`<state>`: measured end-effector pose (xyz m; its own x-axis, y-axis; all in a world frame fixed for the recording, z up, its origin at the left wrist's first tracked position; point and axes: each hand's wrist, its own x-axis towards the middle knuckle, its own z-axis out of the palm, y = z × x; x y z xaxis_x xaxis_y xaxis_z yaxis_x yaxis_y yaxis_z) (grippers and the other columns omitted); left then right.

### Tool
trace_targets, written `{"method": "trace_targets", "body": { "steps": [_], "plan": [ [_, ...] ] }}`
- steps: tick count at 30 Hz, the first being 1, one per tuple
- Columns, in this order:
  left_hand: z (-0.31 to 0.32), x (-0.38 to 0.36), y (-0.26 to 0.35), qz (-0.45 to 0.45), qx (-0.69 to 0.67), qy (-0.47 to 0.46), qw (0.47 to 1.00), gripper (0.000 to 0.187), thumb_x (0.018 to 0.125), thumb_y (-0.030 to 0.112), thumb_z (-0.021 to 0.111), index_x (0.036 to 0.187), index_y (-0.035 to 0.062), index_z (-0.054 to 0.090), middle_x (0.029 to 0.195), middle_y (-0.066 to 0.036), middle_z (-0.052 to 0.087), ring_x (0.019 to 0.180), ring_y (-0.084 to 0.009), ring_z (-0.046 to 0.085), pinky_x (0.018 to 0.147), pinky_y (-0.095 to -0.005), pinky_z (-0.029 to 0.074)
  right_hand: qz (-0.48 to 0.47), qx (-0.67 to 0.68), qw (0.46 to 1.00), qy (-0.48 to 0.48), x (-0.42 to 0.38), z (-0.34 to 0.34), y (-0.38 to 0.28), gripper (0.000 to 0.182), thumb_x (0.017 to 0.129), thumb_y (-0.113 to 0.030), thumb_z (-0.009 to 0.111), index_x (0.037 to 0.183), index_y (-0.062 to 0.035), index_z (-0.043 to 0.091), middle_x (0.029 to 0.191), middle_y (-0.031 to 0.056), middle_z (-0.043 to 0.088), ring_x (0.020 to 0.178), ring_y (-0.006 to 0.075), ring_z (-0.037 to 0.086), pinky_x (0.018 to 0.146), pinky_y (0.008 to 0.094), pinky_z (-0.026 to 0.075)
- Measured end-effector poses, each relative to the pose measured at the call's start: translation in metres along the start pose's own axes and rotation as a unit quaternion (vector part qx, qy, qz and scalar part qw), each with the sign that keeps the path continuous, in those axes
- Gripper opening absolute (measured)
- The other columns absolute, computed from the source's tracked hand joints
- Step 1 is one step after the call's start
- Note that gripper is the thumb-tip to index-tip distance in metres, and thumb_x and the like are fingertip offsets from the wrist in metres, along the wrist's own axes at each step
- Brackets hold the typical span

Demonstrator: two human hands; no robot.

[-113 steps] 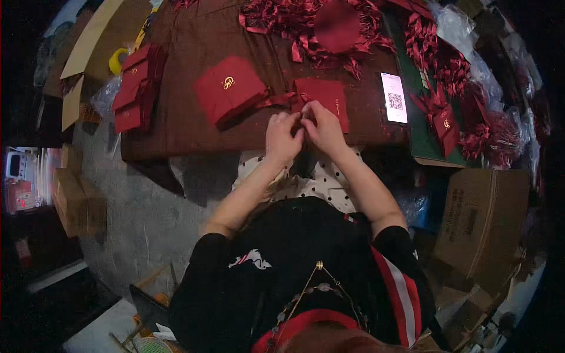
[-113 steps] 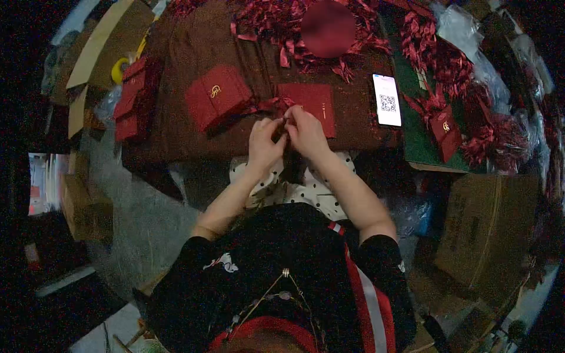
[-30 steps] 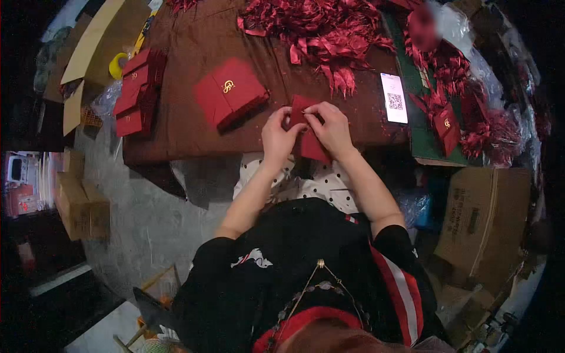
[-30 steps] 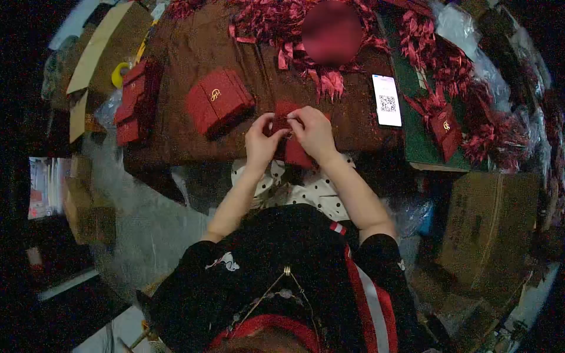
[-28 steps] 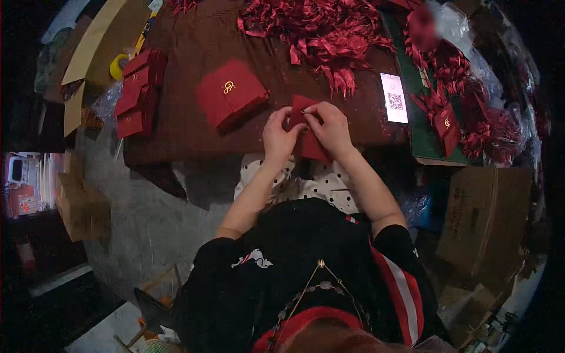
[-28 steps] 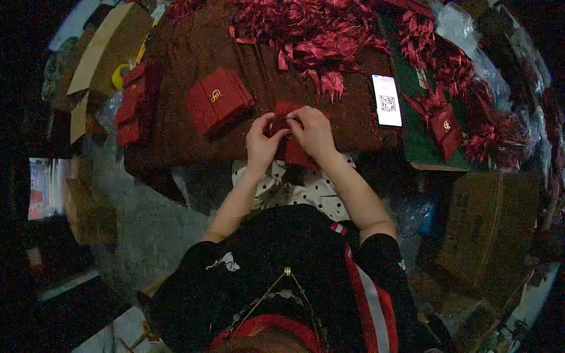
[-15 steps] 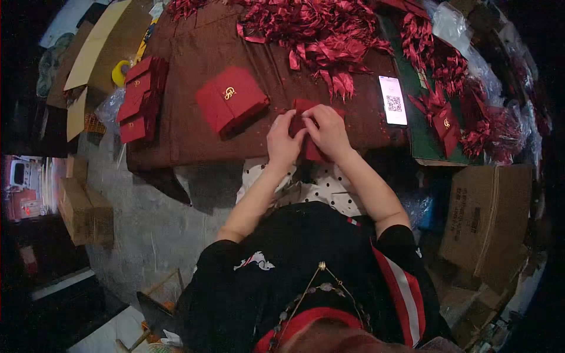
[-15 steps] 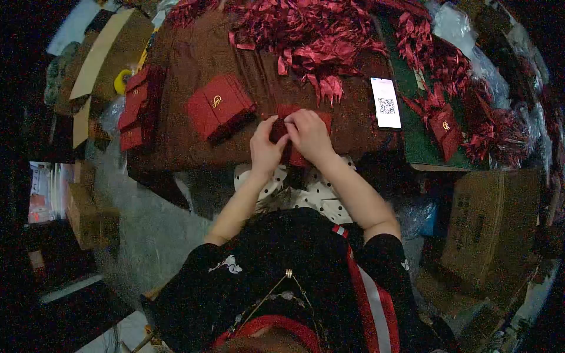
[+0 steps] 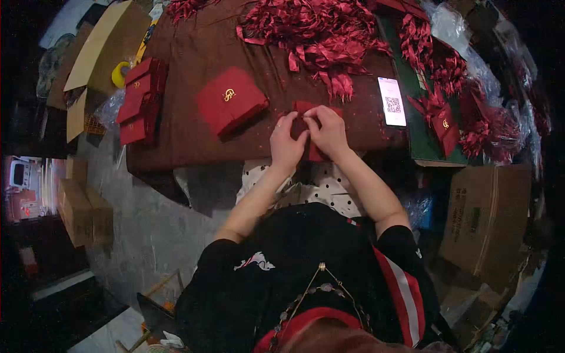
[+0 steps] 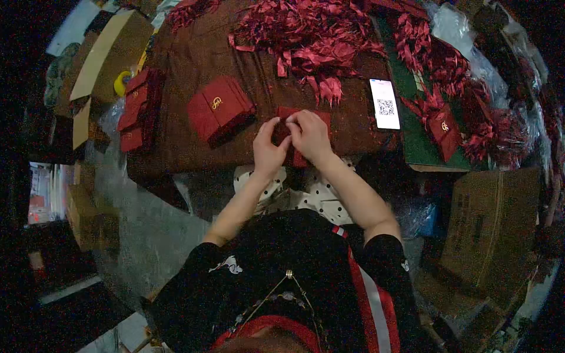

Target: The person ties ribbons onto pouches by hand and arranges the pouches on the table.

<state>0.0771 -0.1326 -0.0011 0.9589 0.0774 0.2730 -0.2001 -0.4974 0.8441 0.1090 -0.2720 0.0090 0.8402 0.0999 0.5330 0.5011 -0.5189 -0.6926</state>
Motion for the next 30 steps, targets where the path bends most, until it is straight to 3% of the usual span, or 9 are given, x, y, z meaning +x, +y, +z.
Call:
{"method": "trace_targets", "body": {
  "steps": [9,15,19,21,22,25,28,29,30],
  "plan": [
    [0.003,-0.003,-0.002,0.107,0.074,0.033,0.991,0.051,0.078,0.011,0.075,0.125,0.0018,0.057,0.118,-0.021,0.062,0.11,-0.0398,0.06,0.094,-0.0457,0.049,0.151,0.011,0.988,-0.042,0.0,-0.004,-0.008,0.013,0.085,-0.014,0.068,0.091,-0.002,0.068,0.091,0.0154,0.069,0.088,0.0353,0.067,0.076,0.0417,0.054],
    [0.006,-0.007,0.002,0.052,0.026,0.027,0.998,0.051,0.079,0.008,0.073,0.126,-0.0005,0.055,0.12,-0.022,0.06,0.111,-0.0416,0.059,0.095,-0.0459,0.048,0.117,0.018,0.993,-0.023,-0.003,0.001,-0.006,0.016,0.084,-0.016,0.07,0.09,-0.0012,0.068,0.088,0.0161,0.069,0.083,0.0349,0.068,0.073,0.0429,0.054],
    [0.011,-0.006,-0.003,0.031,0.035,0.024,0.999,0.05,0.081,0.01,0.074,0.127,0.0014,0.056,0.119,-0.02,0.06,0.109,-0.0395,0.06,0.092,-0.0432,0.049,0.216,0.135,0.964,-0.076,-0.002,-0.001,0.005,0.018,0.084,-0.016,0.07,0.092,0.0002,0.069,0.088,0.0168,0.07,0.081,0.0342,0.068,0.073,0.0414,0.054],
    [0.012,-0.004,-0.002,0.027,0.036,0.019,0.999,0.051,0.08,0.01,0.074,0.127,0.0016,0.056,0.118,-0.02,0.06,0.109,-0.0401,0.06,0.091,-0.0432,0.05,0.115,0.022,0.992,-0.04,0.0,-0.004,0.001,0.016,0.084,-0.013,0.069,0.092,0.0001,0.068,0.088,0.017,0.069,0.084,0.0352,0.067,0.075,0.042,0.053],
    [0.012,-0.004,-0.001,0.027,0.03,0.01,0.999,0.053,0.08,0.013,0.073,0.129,0.0021,0.055,0.12,-0.022,0.06,0.114,-0.0425,0.057,0.097,-0.0471,0.047,0.076,0.029,0.996,-0.02,0.0,-0.004,-0.002,0.011,0.084,-0.01,0.067,0.091,-0.001,0.067,0.088,0.0164,0.068,0.087,0.0358,0.065,0.078,0.0428,0.052],
    [0.012,-0.005,0.002,0.04,0.04,0.011,0.998,0.056,0.079,0.014,0.074,0.13,0.0013,0.054,0.119,-0.021,0.061,0.115,-0.0404,0.057,0.098,-0.0454,0.047,-0.013,-0.025,0.999,0.022,-0.002,0.001,0.001,0.008,0.083,-0.006,0.067,0.089,-0.0015,0.065,0.087,0.0144,0.066,0.088,0.0351,0.063,0.078,0.0433,0.051],
    [0.01,-0.002,-0.004,0.036,0.025,-0.01,0.999,0.058,0.078,0.014,0.076,0.13,0.0021,0.054,0.119,-0.022,0.061,0.114,-0.041,0.058,0.097,-0.0454,0.048,-0.004,0.01,1.0,-0.002,0.001,-0.003,0.006,0.01,0.081,-0.007,0.07,0.089,-0.0021,0.066,0.086,0.0134,0.066,0.086,0.0344,0.063,0.077,0.0429,0.051],
    [0.004,0.004,-0.003,0.052,0.028,-0.025,0.998,0.056,0.079,0.012,0.075,0.13,0.0017,0.054,0.113,-0.016,0.064,0.107,-0.0319,0.064,0.092,-0.0395,0.051,0.031,0.024,0.999,-0.013,0.003,-0.007,0.004,0.011,0.08,-0.008,0.071,0.089,-0.0033,0.068,0.087,0.0121,0.066,0.085,0.0335,0.064,0.077,0.042,0.051],
    [-0.006,0.012,0.002,-0.01,-0.068,-0.099,0.993,0.054,0.082,0.013,0.073,0.13,0.0002,0.055,0.115,-0.014,0.064,0.107,-0.0281,0.063,0.094,-0.0388,0.05,0.019,0.01,1.0,-0.017,0.006,-0.012,0.005,0.011,0.08,-0.008,0.072,0.089,-0.0038,0.069,0.087,0.0117,0.066,0.086,0.0333,0.064,0.077,0.0418,0.051]
  ]
}}
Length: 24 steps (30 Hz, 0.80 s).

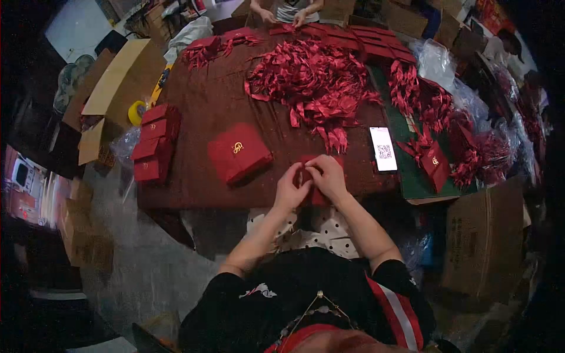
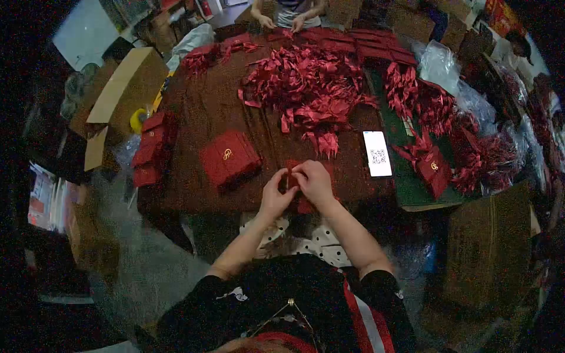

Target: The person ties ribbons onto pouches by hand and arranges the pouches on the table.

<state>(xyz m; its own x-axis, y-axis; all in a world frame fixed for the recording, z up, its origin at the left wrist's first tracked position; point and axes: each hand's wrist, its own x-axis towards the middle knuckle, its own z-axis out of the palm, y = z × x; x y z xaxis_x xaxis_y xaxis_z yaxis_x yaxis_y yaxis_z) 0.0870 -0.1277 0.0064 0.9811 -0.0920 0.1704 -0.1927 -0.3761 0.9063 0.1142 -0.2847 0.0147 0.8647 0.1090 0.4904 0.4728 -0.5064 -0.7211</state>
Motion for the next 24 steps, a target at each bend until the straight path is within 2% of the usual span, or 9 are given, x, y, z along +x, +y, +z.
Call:
{"method": "trace_targets", "body": {
  "steps": [2,4,6,8,9,15,18,21,24],
  "plan": [
    [-0.009,0.009,-0.017,-0.034,-0.128,-0.092,0.987,0.048,0.09,0.011,0.066,0.134,-0.0027,0.053,0.112,-0.007,0.063,0.101,-0.0169,0.061,0.089,-0.0341,0.051,0.013,-0.03,0.999,-0.015,0.003,-0.009,0.01,0.014,0.081,-0.012,0.074,0.092,-0.0048,0.072,0.089,0.011,0.068,0.087,0.0312,0.065,0.077,0.0413,0.052],
    [-0.014,0.02,-0.035,-0.13,-0.299,-0.174,0.929,0.044,0.095,0.007,0.061,0.136,-0.0035,0.052,0.109,-0.007,0.063,0.094,-0.015,0.062,0.083,-0.0312,0.052,0.057,0.006,0.998,-0.011,0.002,-0.009,0.015,0.016,0.08,-0.011,0.076,0.094,-0.0041,0.071,0.09,0.0099,0.07,0.086,0.0264,0.067,0.077,0.0372,0.053],
    [-0.023,0.024,-0.004,-0.178,-0.249,-0.154,0.94,0.037,0.095,0.004,0.061,0.131,-0.0034,0.058,0.103,-0.007,0.063,0.085,-0.0136,0.063,0.079,-0.0283,0.052,0.131,0.048,0.99,-0.035,0.002,-0.013,0.008,0.022,0.08,-0.009,0.078,0.099,-0.0019,0.069,0.093,0.0087,0.073,0.085,0.0159,0.07,0.077,0.0298,0.055],
    [-0.024,0.029,-0.001,-0.118,-0.053,-0.135,0.982,0.029,0.094,0.008,0.066,0.121,-0.0017,0.066,0.099,-0.007,0.062,0.086,-0.0163,0.063,0.079,-0.0295,0.052,0.126,0.063,0.989,-0.038,-0.001,-0.012,0.013,0.022,0.08,-0.008,0.078,0.1,-0.0014,0.069,0.092,0.0081,0.073,0.085,0.0149,0.069,0.077,0.0296,0.054],
    [-0.024,0.03,-0.007,-0.011,0.011,-0.106,0.994,0.024,0.091,0.011,0.07,0.113,0.001,0.07,0.097,-0.008,0.061,0.088,-0.0184,0.062,0.079,-0.0309,0.052,0.121,0.078,0.989,-0.04,-0.002,-0.01,0.016,0.023,0.08,-0.007,0.078,0.1,-0.001,0.068,0.091,0.0075,0.072,0.085,0.0139,0.069,0.077,0.0294,0.054],
    [-0.018,0.046,-0.016,0.031,0.0,-0.098,0.995,0.024,0.08,0.012,0.077,0.1,0.0015,0.069,0.092,-0.008,0.06,0.084,-0.0206,0.062,0.076,-0.0332,0.05,0.226,0.134,0.964,-0.04,-0.002,-0.012,0.013,0.018,0.083,-0.008,0.077,0.096,-0.0015,0.067,0.088,0.0042,0.071,0.085,0.0099,0.066,0.078,0.0268,0.053],
    [-0.015,0.044,-0.008,0.084,0.085,-0.062,0.991,0.019,0.08,0.016,0.075,0.09,0.0022,0.067,0.09,-0.013,0.058,0.084,-0.03,0.061,0.074,-0.0392,0.049,0.169,0.1,0.98,-0.044,-0.007,-0.009,0.023,0.02,0.085,-0.005,0.074,0.103,-0.0012,0.067,0.095,0.0065,0.072,0.093,0.0119,0.067,0.084,0.0272,0.053],
    [-0.015,0.05,-0.008,0.153,0.209,-0.072,0.963,0.013,0.089,0.012,0.067,0.098,0.0027,0.064,0.099,-0.014,0.056,0.093,-0.0372,0.06,0.077,-0.0455,0.05,0.199,0.151,0.962,-0.105,-0.004,-0.022,0.02,0.026,0.086,-0.004,0.072,0.111,-0.0014,0.066,0.103,0.0089,0.071,0.097,0.0137,0.067,0.085,0.0284,0.053],
    [-0.017,0.057,-0.007,0.165,0.361,-0.093,0.913,0.01,0.088,0.006,0.059,0.098,0.0046,0.061,0.103,-0.014,0.055,0.098,-0.0358,0.059,0.072,-0.0465,0.053,0.011,-0.087,0.987,-0.132,-0.003,-0.033,0.026,0.044,0.075,-0.012,0.08,0.116,-0.0028,0.065,0.112,0.0151,0.069,0.105,0.0302,0.066,0.093,0.039,0.052]
  ]
}}
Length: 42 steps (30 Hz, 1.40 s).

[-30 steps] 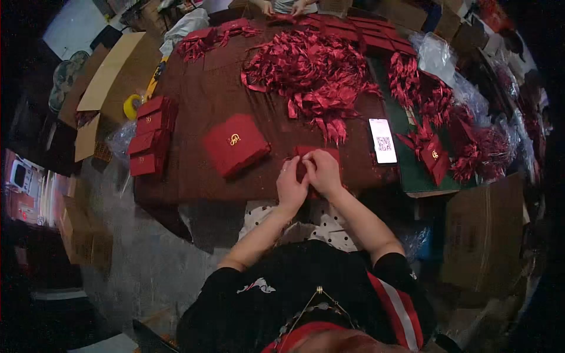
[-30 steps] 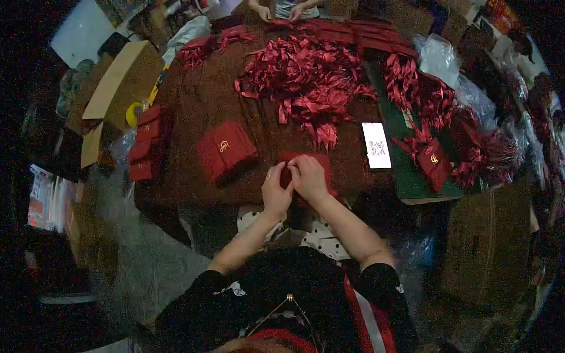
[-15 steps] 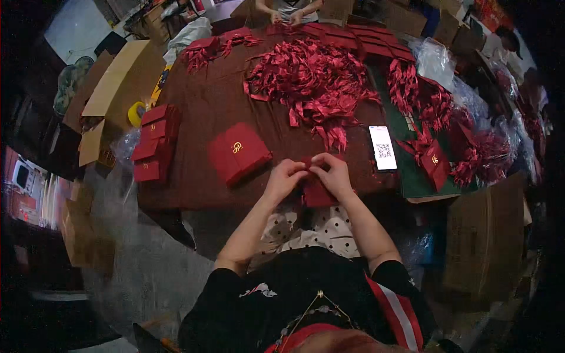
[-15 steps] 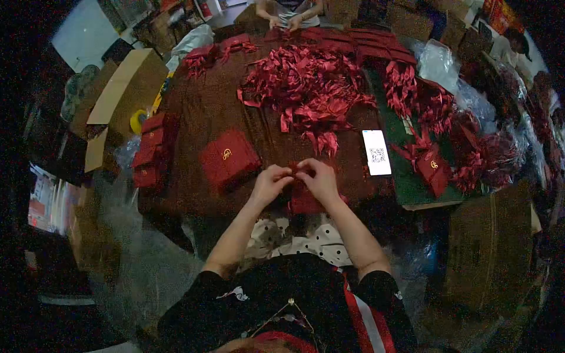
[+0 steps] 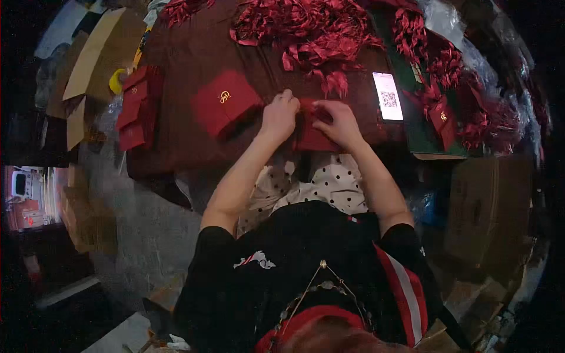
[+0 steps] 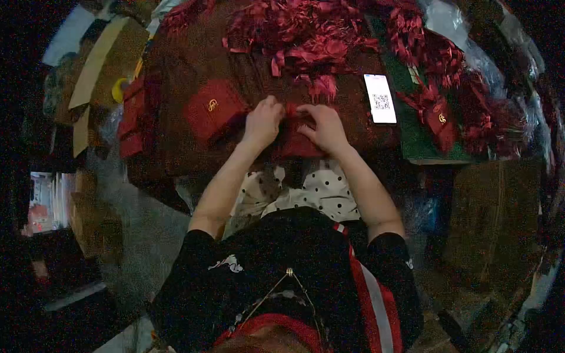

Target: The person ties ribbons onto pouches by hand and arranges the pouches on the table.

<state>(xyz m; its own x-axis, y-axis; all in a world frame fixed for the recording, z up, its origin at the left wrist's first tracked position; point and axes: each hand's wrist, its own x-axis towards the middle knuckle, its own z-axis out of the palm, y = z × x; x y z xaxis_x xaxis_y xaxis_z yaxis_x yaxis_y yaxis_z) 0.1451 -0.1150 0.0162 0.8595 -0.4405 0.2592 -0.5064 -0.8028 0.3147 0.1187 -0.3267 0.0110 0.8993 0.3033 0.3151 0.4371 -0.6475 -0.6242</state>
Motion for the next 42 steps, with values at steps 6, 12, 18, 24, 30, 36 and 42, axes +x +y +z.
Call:
{"method": "trace_targets", "body": {
  "steps": [6,12,18,24,30,36,42],
  "plan": [
    [-0.056,-0.016,-0.004,-0.1,0.107,0.039,0.988,0.013,0.083,0.002,0.061,0.096,0.0048,0.059,0.107,-0.016,0.054,0.098,-0.0371,0.059,0.075,-0.0496,0.053,0.038,0.01,0.999,-0.002,0.003,0.002,0.017,0.052,0.076,-0.023,0.081,0.124,-0.0132,0.063,0.116,0.0114,0.067,0.115,0.0322,0.059,0.101,0.0452,0.044],
    [-0.058,-0.027,0.02,-0.14,0.066,0.263,0.952,0.025,0.092,0.011,0.064,0.115,0.0061,0.057,0.103,-0.016,0.056,0.095,-0.0364,0.059,0.075,-0.0447,0.05,-0.005,-0.03,0.998,0.063,0.012,0.013,0.018,0.05,0.076,-0.024,0.081,0.122,-0.0132,0.064,0.112,0.0114,0.067,0.112,0.0331,0.059,0.097,0.0459,0.046],
    [0.012,-0.049,0.053,-0.151,-0.022,0.029,0.988,0.054,0.086,0.023,0.075,0.13,0.0028,0.051,0.113,-0.021,0.055,0.106,-0.039,0.057,0.09,-0.0452,0.05,0.03,0.09,0.994,0.059,0.003,-0.028,0.018,0.036,0.088,-0.014,0.07,0.123,-0.0106,0.065,0.12,0.0134,0.066,0.114,0.0342,0.06,0.099,0.0424,0.047],
    [0.015,-0.047,0.048,-0.173,-0.06,0.03,0.983,0.06,0.082,0.027,0.08,0.129,0.0025,0.051,0.114,-0.022,0.056,0.104,-0.0398,0.058,0.088,-0.0465,0.05,-0.211,-0.152,0.956,-0.132,-0.031,-0.08,0.023,0.055,0.062,0.001,0.072,0.113,-0.018,0.068,0.127,0.0025,0.062,0.115,0.0286,0.058,0.097,0.0421,0.051],
    [0.017,-0.046,0.047,-0.194,-0.067,0.043,0.978,0.06,0.076,0.029,0.084,0.124,0.0047,0.056,0.111,-0.017,0.058,0.101,-0.0377,0.06,0.084,-0.0467,0.051,-0.272,-0.184,0.922,-0.207,-0.044,-0.07,0.031,0.031,0.08,-0.012,0.065,0.109,-0.019,0.07,0.141,-0.0007,0.054,0.117,0.0282,0.057,0.097,0.0424,0.049],
    [0.027,-0.05,0.049,-0.188,-0.132,0.126,0.965,0.056,0.068,0.019,0.086,0.114,0.0063,0.056,0.102,-0.014,0.056,0.099,-0.0357,0.056,0.085,-0.0452,0.047,-0.204,0.017,0.976,-0.078,-0.045,-0.058,0.017,0.018,0.077,-0.008,0.072,0.093,-0.008,0.062,0.129,0.0072,0.062,0.097,0.0305,0.067,0.078,0.04,0.056],
    [0.029,-0.05,0.049,-0.21,-0.191,0.153,0.947,0.053,0.066,0.017,0.086,0.11,0.0074,0.058,0.096,-0.011,0.058,0.093,-0.033,0.058,0.082,-0.0425,0.046,-0.016,0.136,0.988,0.07,-0.028,-0.01,-0.012,0.022,0.086,-0.012,0.071,0.106,-0.0045,0.067,0.097,0.0119,0.071,0.09,0.0269,0.071,0.079,0.0355,0.056]
  ]
}}
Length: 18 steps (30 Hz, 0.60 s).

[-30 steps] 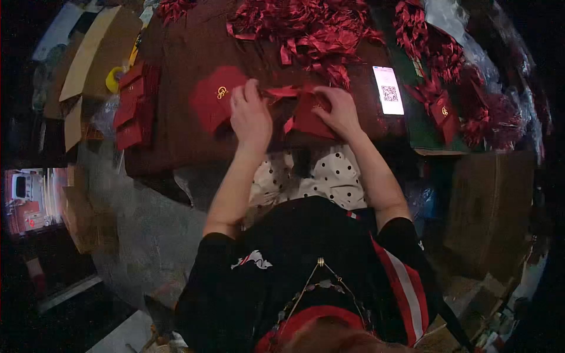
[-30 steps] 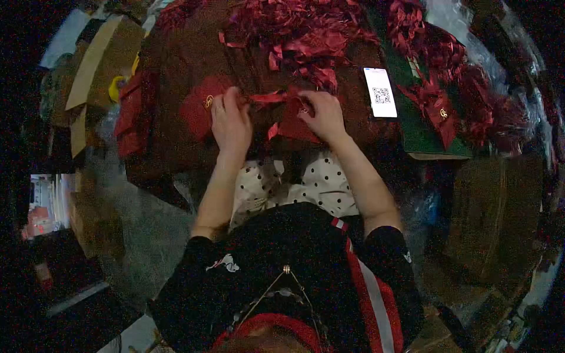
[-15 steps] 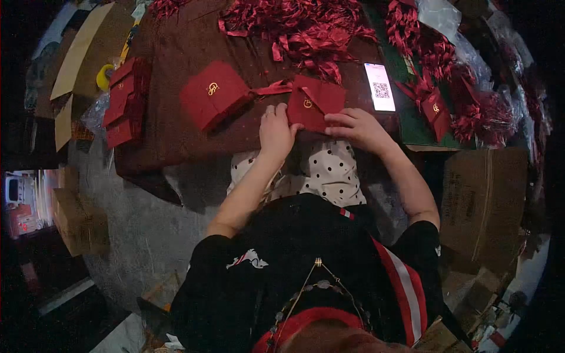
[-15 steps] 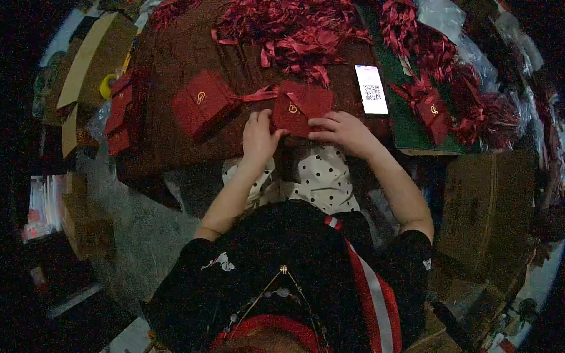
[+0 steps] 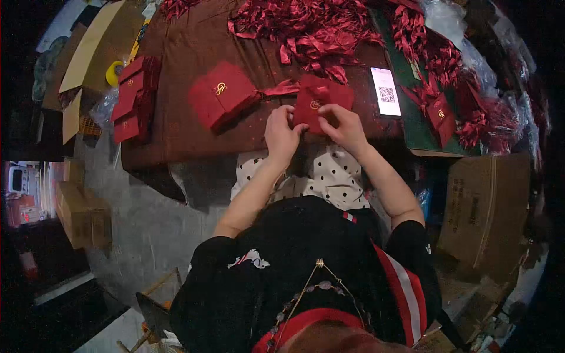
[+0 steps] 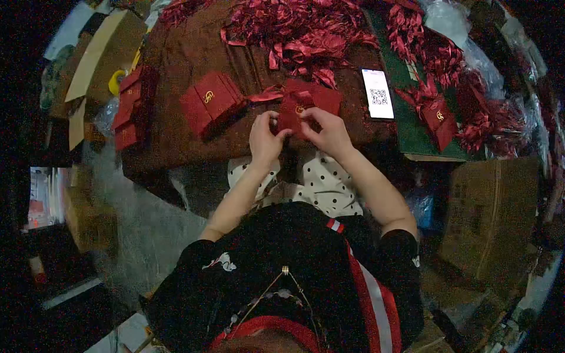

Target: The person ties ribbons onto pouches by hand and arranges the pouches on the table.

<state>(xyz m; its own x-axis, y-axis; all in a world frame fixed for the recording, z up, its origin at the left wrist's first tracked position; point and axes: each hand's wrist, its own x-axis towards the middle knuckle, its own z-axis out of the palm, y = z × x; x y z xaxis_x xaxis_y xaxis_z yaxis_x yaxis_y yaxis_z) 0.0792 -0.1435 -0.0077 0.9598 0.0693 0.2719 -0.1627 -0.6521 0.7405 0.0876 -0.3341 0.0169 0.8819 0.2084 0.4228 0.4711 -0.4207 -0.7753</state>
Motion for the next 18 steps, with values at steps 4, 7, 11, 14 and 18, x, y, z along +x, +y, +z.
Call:
{"method": "trace_targets", "body": {
  "steps": [4,7,11,14,18],
  "plan": [
    [0.001,0.0,-0.002,-0.005,0.009,0.003,1.0,0.05,0.065,0.018,0.087,0.106,0.0083,0.06,0.092,-0.011,0.058,0.088,-0.0329,0.059,0.077,-0.0433,0.047,-0.028,-0.071,0.997,-0.001,0.007,0.024,0.017,0.015,0.085,-0.011,0.075,0.096,-0.0031,0.071,0.092,0.0111,0.071,0.089,0.0241,0.071,0.077,0.0333,0.055],
    [-0.001,0.001,-0.002,-0.02,0.005,-0.006,1.0,0.048,0.065,0.02,0.087,0.103,0.0079,0.061,0.089,-0.01,0.058,0.086,-0.0322,0.059,0.076,-0.0431,0.048,-0.033,-0.073,0.997,0.013,0.01,0.032,0.009,0.013,0.083,-0.013,0.075,0.093,-0.0042,0.071,0.089,0.0115,0.07,0.085,0.027,0.07,0.075,0.0352,0.055],
    [-0.002,0.001,-0.002,-0.034,-0.003,-0.013,0.999,0.047,0.064,0.022,0.088,0.101,0.0082,0.062,0.088,-0.009,0.06,0.086,-0.0311,0.061,0.077,-0.0424,0.048,-0.043,-0.149,0.988,0.012,0.011,0.037,0.007,0.012,0.083,-0.015,0.073,0.09,-0.0069,0.071,0.09,0.01,0.066,0.087,0.029,0.066,0.076,0.0379,0.054],
    [-0.003,0.002,-0.004,-0.043,0.0,-0.027,0.999,0.047,0.064,0.022,0.088,0.101,0.0077,0.063,0.089,-0.009,0.062,0.087,-0.0311,0.062,0.077,-0.0422,0.049,-0.029,-0.189,0.982,-0.007,0.01,0.039,0.007,0.012,0.082,-0.017,0.073,0.091,-0.0097,0.071,0.094,0.0088,0.062,0.092,0.0295,0.063,0.078,0.04,0.053],
    [-0.003,0.005,-0.003,-0.039,0.047,-0.042,0.997,0.048,0.065,0.021,0.087,0.106,0.0075,0.065,0.092,-0.011,0.064,0.088,-0.033,0.063,0.077,-0.0436,0.05,-0.078,-0.226,0.971,-0.009,0.007,0.046,0.018,0.011,0.082,-0.016,0.07,0.09,-0.0082,0.066,0.092,0.008,0.058,0.088,0.0301,0.06,0.071,0.0418,0.054]
  ]
}}
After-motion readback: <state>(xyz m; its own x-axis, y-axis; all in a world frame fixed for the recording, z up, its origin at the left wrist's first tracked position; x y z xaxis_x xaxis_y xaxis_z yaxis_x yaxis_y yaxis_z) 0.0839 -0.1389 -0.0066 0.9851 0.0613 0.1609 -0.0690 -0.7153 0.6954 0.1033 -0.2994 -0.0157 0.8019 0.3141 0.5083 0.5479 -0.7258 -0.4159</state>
